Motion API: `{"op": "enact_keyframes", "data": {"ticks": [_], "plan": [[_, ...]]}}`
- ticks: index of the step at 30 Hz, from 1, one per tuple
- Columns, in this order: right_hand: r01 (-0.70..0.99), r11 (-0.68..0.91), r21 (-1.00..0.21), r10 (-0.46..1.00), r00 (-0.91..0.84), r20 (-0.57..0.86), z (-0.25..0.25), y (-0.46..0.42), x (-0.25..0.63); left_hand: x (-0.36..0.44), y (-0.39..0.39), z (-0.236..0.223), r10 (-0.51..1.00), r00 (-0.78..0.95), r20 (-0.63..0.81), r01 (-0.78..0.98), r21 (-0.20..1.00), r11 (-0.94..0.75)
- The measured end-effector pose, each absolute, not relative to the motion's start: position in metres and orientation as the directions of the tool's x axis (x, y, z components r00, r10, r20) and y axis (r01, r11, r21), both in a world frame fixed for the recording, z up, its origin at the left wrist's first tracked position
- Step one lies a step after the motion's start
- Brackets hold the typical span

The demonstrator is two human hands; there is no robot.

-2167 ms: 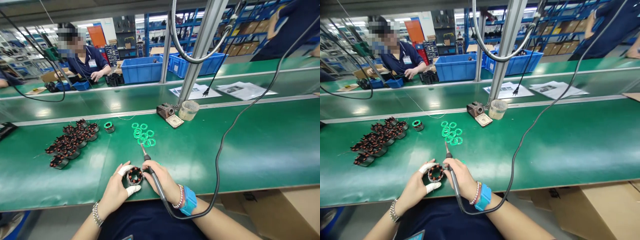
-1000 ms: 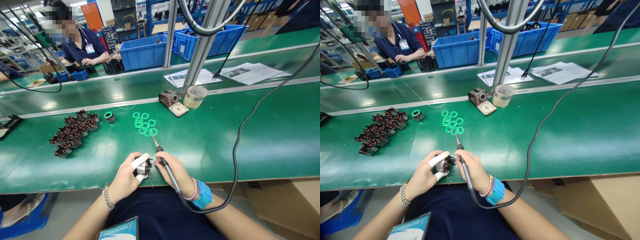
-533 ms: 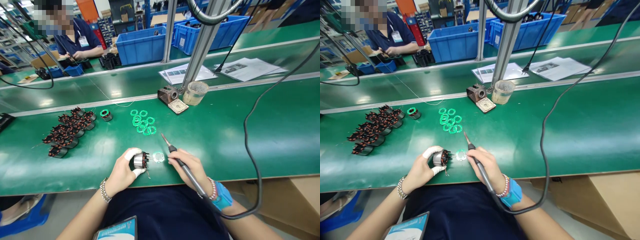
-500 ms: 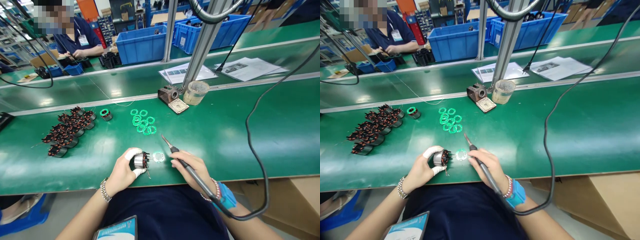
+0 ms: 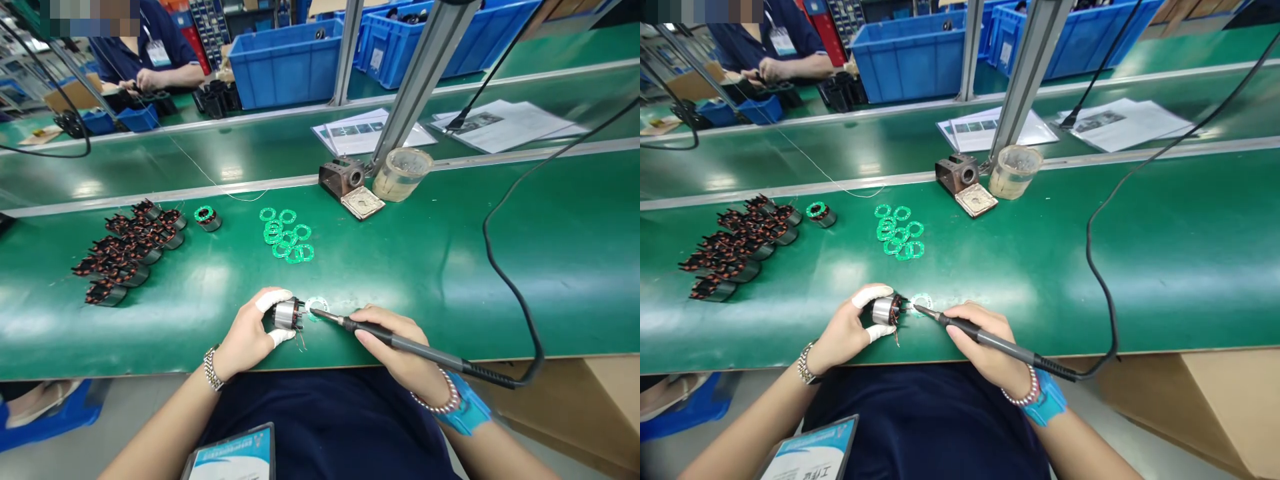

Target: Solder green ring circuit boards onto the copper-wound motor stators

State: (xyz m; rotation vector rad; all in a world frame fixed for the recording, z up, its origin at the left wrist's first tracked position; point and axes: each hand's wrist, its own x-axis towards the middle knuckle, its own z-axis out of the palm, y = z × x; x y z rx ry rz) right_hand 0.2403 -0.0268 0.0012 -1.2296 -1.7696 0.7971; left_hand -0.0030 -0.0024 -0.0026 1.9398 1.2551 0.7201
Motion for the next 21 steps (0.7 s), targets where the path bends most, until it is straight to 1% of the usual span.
{"op": "enact_keyframes", "data": {"ticks": [4, 11, 16, 21], "plan": [[0.395, 0.347, -0.851, 0.935, -0.221, 0.278, 0.0013, -0.0252, 0.2388, -0.0037, -0.0020, -0.0039, 0.919, 0.385, 0.085, 0.526, 0.798, -0.294], [0.401, 0.325, -0.856, 0.940, -0.232, 0.249, 0.0011, -0.0241, 0.2386, -0.0047, -0.0012, -0.0057, 0.921, 0.378, 0.098, 0.535, 0.789, -0.303], [0.387, 0.340, -0.857, 0.933, -0.252, 0.256, 0.0024, -0.0235, 0.2376, -0.0053, -0.0014, -0.0069, 0.920, 0.377, 0.105, 0.535, 0.786, -0.309], [0.410, 0.308, -0.859, 0.946, -0.226, 0.231, 0.0038, -0.0240, 0.2375, -0.0035, -0.0017, -0.0048, 0.921, 0.372, 0.118, 0.531, 0.787, -0.315]]}}
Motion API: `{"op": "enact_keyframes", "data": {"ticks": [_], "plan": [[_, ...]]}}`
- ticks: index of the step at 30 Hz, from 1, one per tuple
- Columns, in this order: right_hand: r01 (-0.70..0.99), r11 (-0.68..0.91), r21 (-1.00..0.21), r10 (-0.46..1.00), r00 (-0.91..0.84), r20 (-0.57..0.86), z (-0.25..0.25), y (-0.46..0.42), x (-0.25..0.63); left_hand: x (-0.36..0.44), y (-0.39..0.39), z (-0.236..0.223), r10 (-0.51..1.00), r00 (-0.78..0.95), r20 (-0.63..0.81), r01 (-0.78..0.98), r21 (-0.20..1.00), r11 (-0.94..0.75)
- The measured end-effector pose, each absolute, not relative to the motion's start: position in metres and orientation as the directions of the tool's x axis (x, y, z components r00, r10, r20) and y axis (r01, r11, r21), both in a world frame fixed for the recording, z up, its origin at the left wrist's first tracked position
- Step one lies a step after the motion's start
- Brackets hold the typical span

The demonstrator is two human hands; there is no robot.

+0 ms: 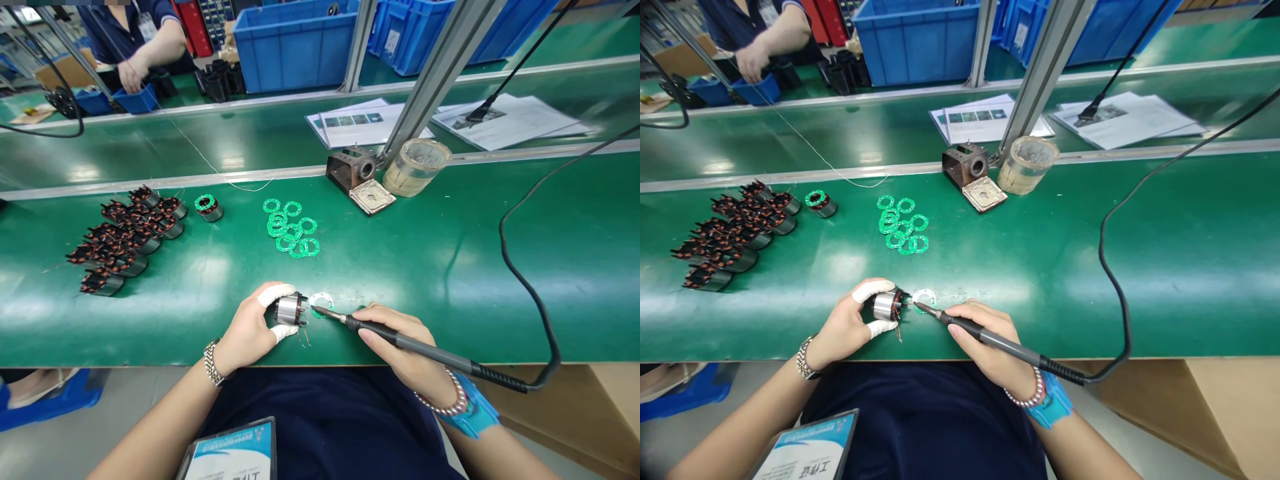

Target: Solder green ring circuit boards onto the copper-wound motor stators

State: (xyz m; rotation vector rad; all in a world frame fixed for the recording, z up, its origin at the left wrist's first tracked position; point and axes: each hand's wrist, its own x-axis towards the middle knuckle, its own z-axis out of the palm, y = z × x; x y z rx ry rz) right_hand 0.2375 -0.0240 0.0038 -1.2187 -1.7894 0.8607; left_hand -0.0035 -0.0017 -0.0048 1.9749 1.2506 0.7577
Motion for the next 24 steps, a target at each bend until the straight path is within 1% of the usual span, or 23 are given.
{"op": "enact_keyframes", "data": {"ticks": [15, 24], "plan": [[0.414, 0.307, -0.857, 0.946, -0.229, 0.229, 0.0025, -0.0244, 0.2378, -0.0036, -0.0021, -0.0078, 0.921, 0.356, 0.160, 0.521, 0.784, -0.338], [0.370, 0.347, -0.862, 0.931, -0.248, 0.268, 0.0059, -0.0253, 0.2357, -0.0036, -0.0017, -0.0076, 0.912, 0.374, 0.168, 0.533, 0.766, -0.360]]}}
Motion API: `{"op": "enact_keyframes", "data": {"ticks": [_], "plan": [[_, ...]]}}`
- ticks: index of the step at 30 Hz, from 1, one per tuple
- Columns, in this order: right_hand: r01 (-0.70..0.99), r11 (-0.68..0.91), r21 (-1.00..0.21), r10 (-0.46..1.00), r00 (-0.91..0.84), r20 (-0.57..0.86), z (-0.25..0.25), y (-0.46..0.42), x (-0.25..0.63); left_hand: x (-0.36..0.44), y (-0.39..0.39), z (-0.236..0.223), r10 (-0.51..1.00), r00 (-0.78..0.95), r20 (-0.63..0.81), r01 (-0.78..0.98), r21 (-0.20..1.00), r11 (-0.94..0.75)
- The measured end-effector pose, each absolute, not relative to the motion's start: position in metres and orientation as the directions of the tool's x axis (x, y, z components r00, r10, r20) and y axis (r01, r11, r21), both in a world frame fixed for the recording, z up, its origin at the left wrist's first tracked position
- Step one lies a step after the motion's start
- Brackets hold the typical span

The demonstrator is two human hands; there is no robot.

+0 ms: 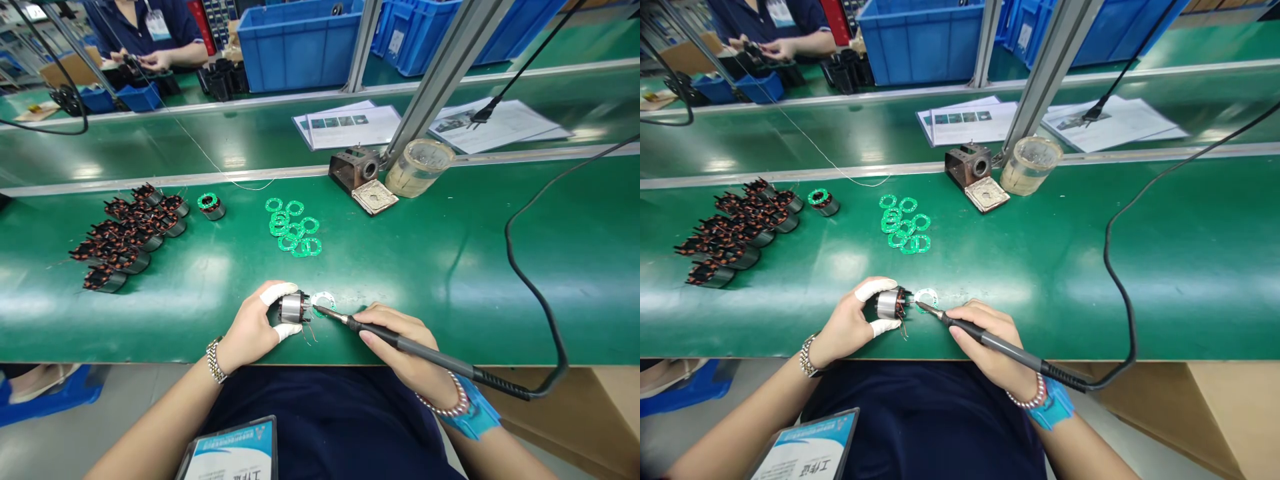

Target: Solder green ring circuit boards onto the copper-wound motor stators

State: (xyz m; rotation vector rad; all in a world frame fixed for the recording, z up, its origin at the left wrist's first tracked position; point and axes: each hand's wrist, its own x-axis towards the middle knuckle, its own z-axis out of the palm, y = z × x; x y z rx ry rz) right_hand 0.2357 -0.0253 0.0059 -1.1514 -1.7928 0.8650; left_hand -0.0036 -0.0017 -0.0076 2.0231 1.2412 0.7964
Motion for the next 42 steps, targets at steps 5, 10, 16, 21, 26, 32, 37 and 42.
{"op": "enact_keyframes", "data": {"ticks": [5, 10, 16, 21, 26, 32, 37, 42], "plan": [[0.357, 0.373, -0.856, 0.920, -0.265, 0.289, 0.0047, -0.0254, 0.2350, -0.0035, -0.0013, -0.0069, 0.914, 0.367, 0.174, 0.531, 0.767, -0.360], [0.360, 0.352, -0.864, 0.933, -0.205, 0.295, 0.0008, -0.0260, 0.2377, -0.0037, -0.0017, -0.0074, 0.913, 0.368, 0.177, 0.534, 0.764, -0.363], [0.367, 0.332, -0.869, 0.939, -0.212, 0.270, 0.0016, -0.0258, 0.2382, -0.0036, -0.0016, -0.0072, 0.912, 0.371, 0.176, 0.536, 0.761, -0.366], [0.360, 0.362, -0.860, 0.927, -0.239, 0.290, 0.0029, -0.0263, 0.2369, -0.0037, -0.0019, -0.0074, 0.915, 0.364, 0.176, 0.537, 0.763, -0.360], [0.362, 0.358, -0.861, 0.925, -0.266, 0.272, 0.0028, -0.0266, 0.2368, -0.0036, -0.0020, -0.0067, 0.914, 0.370, 0.168, 0.542, 0.760, -0.359], [0.340, 0.364, -0.867, 0.920, -0.277, 0.278, 0.0039, -0.0258, 0.2357, -0.0036, -0.0018, -0.0066, 0.915, 0.370, 0.159, 0.544, 0.761, -0.353], [0.338, 0.372, -0.864, 0.921, -0.253, 0.298, 0.0033, -0.0260, 0.2358, -0.0044, -0.0013, -0.0080, 0.913, 0.374, 0.160, 0.541, 0.762, -0.355], [0.363, 0.359, -0.860, 0.930, -0.221, 0.295, 0.0028, -0.0266, 0.2377, -0.0040, -0.0013, -0.0070, 0.913, 0.374, 0.165, 0.542, 0.760, -0.359]]}}
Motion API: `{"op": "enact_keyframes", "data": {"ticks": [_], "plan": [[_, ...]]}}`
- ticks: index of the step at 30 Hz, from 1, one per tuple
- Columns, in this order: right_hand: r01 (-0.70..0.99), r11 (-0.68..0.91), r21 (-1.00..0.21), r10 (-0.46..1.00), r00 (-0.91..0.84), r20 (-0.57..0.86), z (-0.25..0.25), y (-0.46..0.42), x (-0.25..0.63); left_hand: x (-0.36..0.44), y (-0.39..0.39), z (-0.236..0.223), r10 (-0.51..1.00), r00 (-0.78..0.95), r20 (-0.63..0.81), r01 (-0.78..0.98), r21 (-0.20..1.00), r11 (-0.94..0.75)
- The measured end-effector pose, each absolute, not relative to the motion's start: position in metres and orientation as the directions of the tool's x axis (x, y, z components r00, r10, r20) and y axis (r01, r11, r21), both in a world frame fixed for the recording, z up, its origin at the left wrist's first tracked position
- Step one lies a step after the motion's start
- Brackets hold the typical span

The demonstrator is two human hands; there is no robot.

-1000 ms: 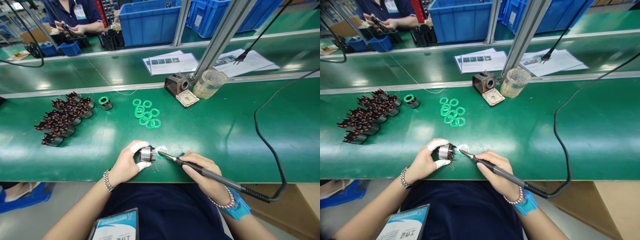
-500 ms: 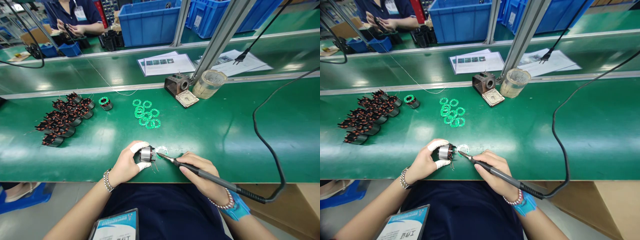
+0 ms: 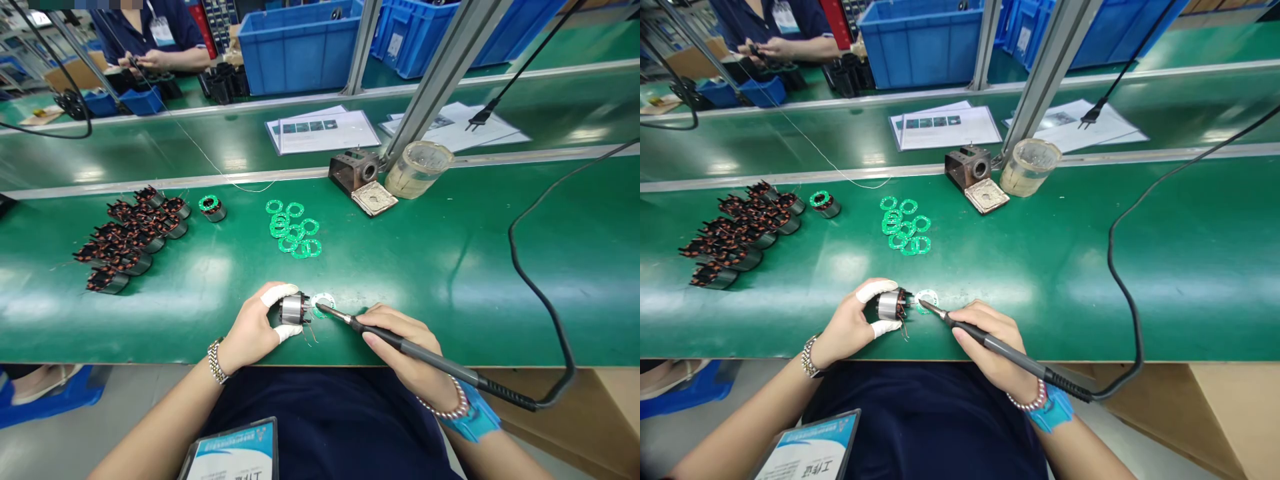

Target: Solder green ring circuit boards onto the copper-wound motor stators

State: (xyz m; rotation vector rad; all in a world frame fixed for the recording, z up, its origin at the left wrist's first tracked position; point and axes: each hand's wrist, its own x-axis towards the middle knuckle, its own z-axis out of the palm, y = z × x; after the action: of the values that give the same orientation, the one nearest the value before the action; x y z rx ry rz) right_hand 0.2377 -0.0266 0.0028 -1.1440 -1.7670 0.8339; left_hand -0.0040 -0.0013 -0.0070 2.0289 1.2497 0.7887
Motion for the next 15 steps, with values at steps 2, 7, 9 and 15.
{"op": "enact_keyframes", "data": {"ticks": [2, 7, 9, 15], "plan": [[0.370, 0.353, -0.860, 0.932, -0.223, 0.286, 0.003, -0.027, 0.238, -0.003, -0.002, -0.006, 0.915, 0.369, 0.164, 0.540, 0.763, -0.355], [0.376, 0.356, -0.855, 0.932, -0.214, 0.294, 0.001, -0.028, 0.237, -0.002, -0.002, -0.004, 0.925, 0.353, 0.137, 0.538, 0.780, -0.321], [0.402, 0.357, -0.843, 0.932, -0.206, 0.297, 0.003, -0.028, 0.240, -0.002, -0.002, -0.004, 0.926, 0.355, 0.127, 0.536, 0.784, -0.313], [0.642, 0.374, -0.669, 0.901, -0.083, 0.425, 0.022, 0.010, 0.275, -0.003, -0.002, -0.005, 0.928, 0.354, 0.119, 0.528, 0.794, -0.303]]}}
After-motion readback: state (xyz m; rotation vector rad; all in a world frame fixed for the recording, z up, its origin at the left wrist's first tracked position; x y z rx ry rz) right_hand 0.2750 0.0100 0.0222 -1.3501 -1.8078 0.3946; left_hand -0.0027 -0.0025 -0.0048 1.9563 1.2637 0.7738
